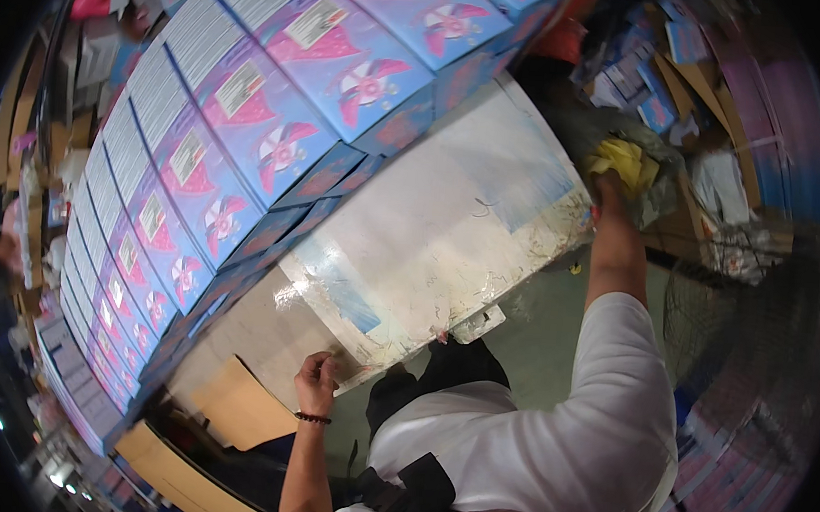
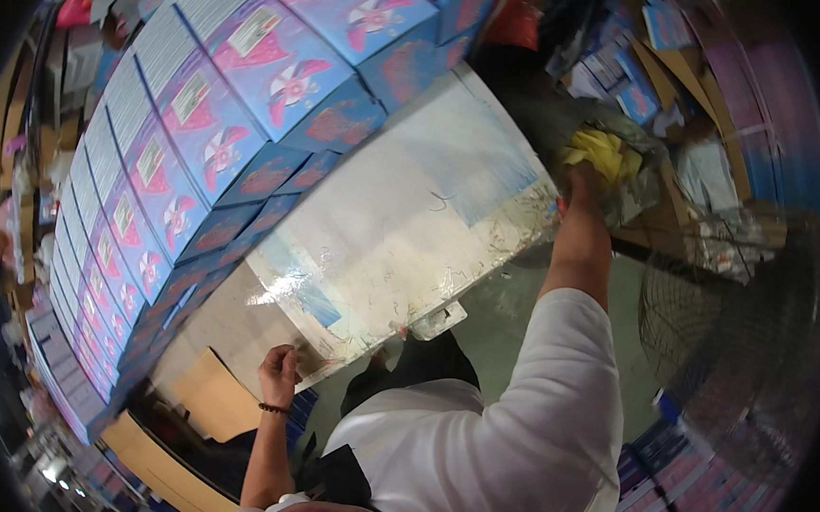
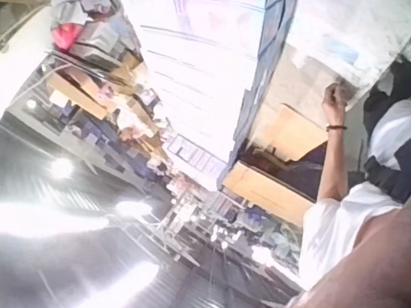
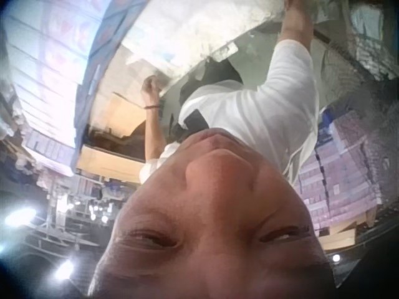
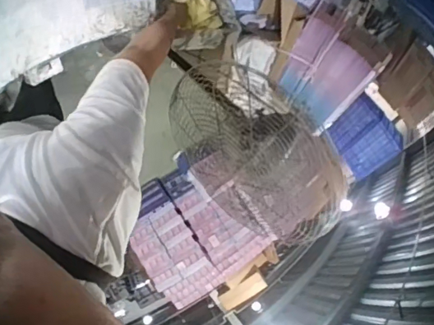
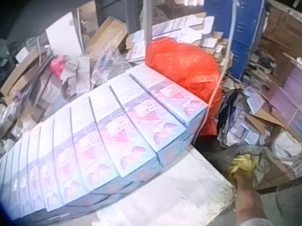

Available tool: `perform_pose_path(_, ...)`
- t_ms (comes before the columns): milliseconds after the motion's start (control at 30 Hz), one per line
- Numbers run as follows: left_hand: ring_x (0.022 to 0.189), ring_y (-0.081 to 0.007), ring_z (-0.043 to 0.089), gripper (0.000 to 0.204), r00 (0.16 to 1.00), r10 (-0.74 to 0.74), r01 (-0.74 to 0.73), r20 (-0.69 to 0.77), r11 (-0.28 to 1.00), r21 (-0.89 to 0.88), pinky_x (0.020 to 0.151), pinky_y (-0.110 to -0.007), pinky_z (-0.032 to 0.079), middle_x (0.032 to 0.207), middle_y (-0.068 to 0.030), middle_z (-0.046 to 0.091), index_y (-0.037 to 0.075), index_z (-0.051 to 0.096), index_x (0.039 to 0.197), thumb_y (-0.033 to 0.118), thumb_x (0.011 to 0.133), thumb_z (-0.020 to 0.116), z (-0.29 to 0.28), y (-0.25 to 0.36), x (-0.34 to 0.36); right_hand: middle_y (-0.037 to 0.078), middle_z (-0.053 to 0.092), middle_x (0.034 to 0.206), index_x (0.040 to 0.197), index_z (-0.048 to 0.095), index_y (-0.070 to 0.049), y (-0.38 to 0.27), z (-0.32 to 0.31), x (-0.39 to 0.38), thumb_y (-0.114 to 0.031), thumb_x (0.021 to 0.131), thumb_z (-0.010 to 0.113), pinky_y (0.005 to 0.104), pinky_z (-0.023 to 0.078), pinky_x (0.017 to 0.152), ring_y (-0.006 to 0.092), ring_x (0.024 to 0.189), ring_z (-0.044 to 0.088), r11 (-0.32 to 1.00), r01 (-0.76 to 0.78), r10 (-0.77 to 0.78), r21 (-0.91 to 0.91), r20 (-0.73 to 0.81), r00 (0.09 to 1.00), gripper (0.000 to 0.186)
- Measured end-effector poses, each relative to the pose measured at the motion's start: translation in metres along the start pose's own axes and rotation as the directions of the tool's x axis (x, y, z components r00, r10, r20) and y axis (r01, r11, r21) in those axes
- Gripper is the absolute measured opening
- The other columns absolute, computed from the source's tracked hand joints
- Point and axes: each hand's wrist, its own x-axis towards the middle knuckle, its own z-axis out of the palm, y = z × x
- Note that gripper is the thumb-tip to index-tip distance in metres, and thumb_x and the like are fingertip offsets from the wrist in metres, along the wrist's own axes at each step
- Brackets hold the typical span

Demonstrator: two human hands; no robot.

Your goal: The person applies printed cardboard labels to large flat cardboard boxes using yellow adhesive tape. They position each label, smooth it down, and secure it with tape, repeating the process for multiple boxes.

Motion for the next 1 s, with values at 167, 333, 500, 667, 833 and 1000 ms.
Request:
perform_pose_path(167, 0.053, -0.0079, 0.055, 0.016, 0.999, -0.04, 0.041, -0.012, 0.994, 0.104, 0.048, -0.024, 0.044, 0.064, -0.004, 0.06, 0.001, 0.061, 0.094, 0.015, 0.088, 0.059, -0.005, -0.007, 0.0, 0.024, 0.061, 0.106, 0.111, 0.059, -0.004, -0.007, 0.002, 0.024, -0.034, 0.078, 0.056, 0.0477, 0.049, 0.079, 0.0392, 0.092, 0.06, 0.967, 0.212, -0.213, -0.145, 0.009, 0.977, 0.045)
perform_pose_path(333, 0.065, -0.0169, 0.062, 0.018, 0.994, 0.052, -0.045, -0.092, 0.996, 0.079, 0.06, -0.031, 0.049, 0.076, -0.0107, 0.065, 0.002, 0.062, 0.095, 0.017, 0.087, 0.059, -0.007, -0.004, -0.031, 0.022, 0.061, 0.108, 0.113, 0.058, -0.005, -0.028, -0.017, 0.05, -0.034, 0.078, 0.055, 0.0476, 0.049, 0.079, 0.0382, 0.094, 0.06, 0.921, 0.332, -0.338, -0.203, 0.006, 0.941, 0.045)
perform_pose_path(500, 0.07, -0.029, 0.063, 0.019, 0.972, 0.147, -0.138, -0.185, 0.988, 0.063, 0.065, -0.036, 0.049, 0.078, -0.0147, 0.065, 0.005, 0.063, 0.093, 0.021, 0.085, 0.057, -0.015, -0.005, -0.071, 0.02, 0.061, 0.109, 0.115, 0.058, -0.007, -0.041, -0.056, 0.041, -0.034, 0.079, 0.055, 0.0476, 0.048, 0.08, 0.0371, 0.095, 0.06, 0.993, -0.014, -0.013, -0.116, -0.227, 0.974, 0.045)
perform_pose_path(667, 0.072, -0.0315, 0.062, 0.02, 0.949, 0.131, -0.134, -0.288, 0.991, 0.008, 0.065, -0.038, 0.049, 0.077, -0.0158, 0.064, 0.005, 0.063, 0.091, 0.024, 0.084, 0.057, -0.029, -0.038, -0.13, 0.02, 0.06, 0.11, 0.118, 0.056, -0.008, -0.086, -0.106, -0.057, -0.032, 0.079, 0.054, 0.0474, 0.048, 0.081, 0.0372, 0.096, 0.06, 0.929, 0.088, 0.122, 0.361, -0.52, 0.846, 0.046)
perform_pose_path(833, 0.073, -0.0314, 0.063, 0.021, 0.898, 0.087, -0.133, -0.432, 0.988, -0.079, 0.065, -0.038, 0.049, 0.078, -0.0154, 0.065, 0.004, 0.063, 0.09, 0.024, 0.084, 0.057, -0.045, -0.104, -0.2, 0.022, 0.063, 0.099, 0.104, 0.063, -0.003, -0.155, -0.148, -0.185, -0.017, 0.082, 0.048, 0.0424, 0.049, 0.078, 0.0355, 0.087, 0.061, 0.583, 0.661, -0.165, 0.473, -0.727, 0.666, 0.03)
perform_pose_path(1000, 0.067, -0.0226, 0.064, 0.02, 0.841, -0.02, -0.128, -0.541, 0.963, -0.235, 0.062, -0.032, 0.049, 0.074, -0.0127, 0.065, 0.003, 0.063, 0.089, 0.021, 0.084, 0.058, -0.065, -0.192, -0.279, 0.018, 0.064, 0.098, 0.098, 0.066, -0.001, -0.232, -0.142, -0.327, -0.011, 0.085, 0.052, 0.0344, 0.049, 0.075, 0.0271, 0.08, 0.062, 0.203, 0.929, -0.353, 0.31, -0.861, 0.365, 0.022)
